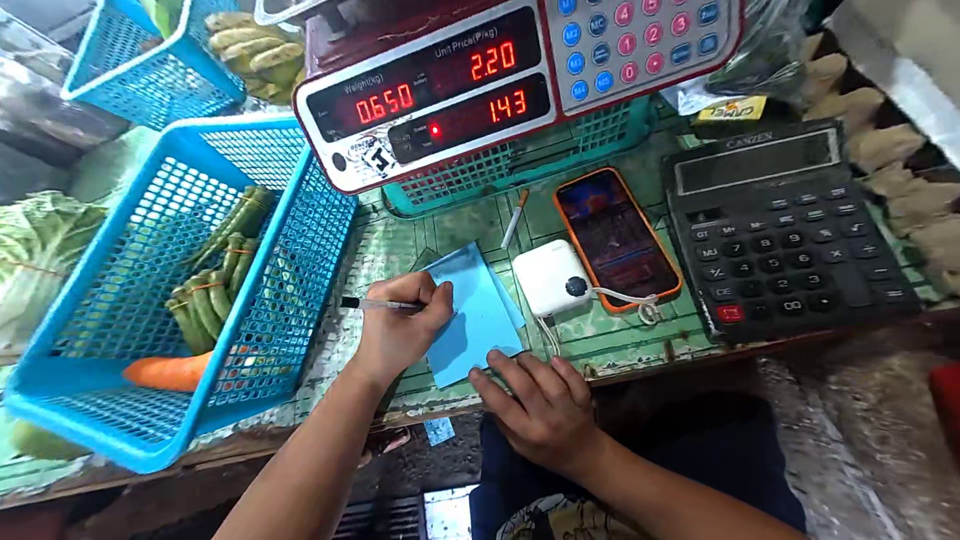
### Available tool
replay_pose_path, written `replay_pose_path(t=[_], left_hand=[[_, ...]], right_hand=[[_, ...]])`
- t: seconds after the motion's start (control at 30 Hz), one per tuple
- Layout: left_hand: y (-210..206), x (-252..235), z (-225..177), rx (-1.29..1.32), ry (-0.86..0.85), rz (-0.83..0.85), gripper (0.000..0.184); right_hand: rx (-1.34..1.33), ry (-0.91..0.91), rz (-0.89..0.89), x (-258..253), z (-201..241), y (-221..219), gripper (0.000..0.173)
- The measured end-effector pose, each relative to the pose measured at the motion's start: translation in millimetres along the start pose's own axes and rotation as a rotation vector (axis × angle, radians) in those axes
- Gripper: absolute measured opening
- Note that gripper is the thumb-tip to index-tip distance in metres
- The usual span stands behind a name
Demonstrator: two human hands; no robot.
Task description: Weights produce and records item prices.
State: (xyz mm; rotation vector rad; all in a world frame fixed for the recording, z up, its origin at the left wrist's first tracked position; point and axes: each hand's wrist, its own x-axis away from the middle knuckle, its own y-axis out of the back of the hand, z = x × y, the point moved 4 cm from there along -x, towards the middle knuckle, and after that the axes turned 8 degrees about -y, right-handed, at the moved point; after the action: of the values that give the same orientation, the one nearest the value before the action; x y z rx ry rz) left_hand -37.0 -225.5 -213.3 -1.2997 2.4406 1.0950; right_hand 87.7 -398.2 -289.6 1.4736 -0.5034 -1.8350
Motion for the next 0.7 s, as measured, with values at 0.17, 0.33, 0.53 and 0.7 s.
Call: replay_pose_path(t=[0.17, 0.33, 0.53, 0.7], left_hand=[[1.8, -0.4, 1.6, 0.002, 0.031, -0.024, 0.033], [13.7, 0.0, 12.8, 0.292, 0.177, -0.303, 0.033], [18.4, 6.9, 2.2, 0.237, 0.041, -0.350, 0.010], [26.2, -1.8, -47.9, -0.016, -0.274, -0.296, 0.046]], right_hand=[[-0.003, 0.001, 0.002, 0.1, 0.4, 0.6, 0.041], [-0.005, -0.022, 0.090, -2.3, 4.8, 8.5, 0.045], [0.016, 0.001, 0.297, -4.5, 10.9, 24.6, 0.050], [0.045, 0.069, 0.072, -0.1, 4.8, 7.2, 0.039]])
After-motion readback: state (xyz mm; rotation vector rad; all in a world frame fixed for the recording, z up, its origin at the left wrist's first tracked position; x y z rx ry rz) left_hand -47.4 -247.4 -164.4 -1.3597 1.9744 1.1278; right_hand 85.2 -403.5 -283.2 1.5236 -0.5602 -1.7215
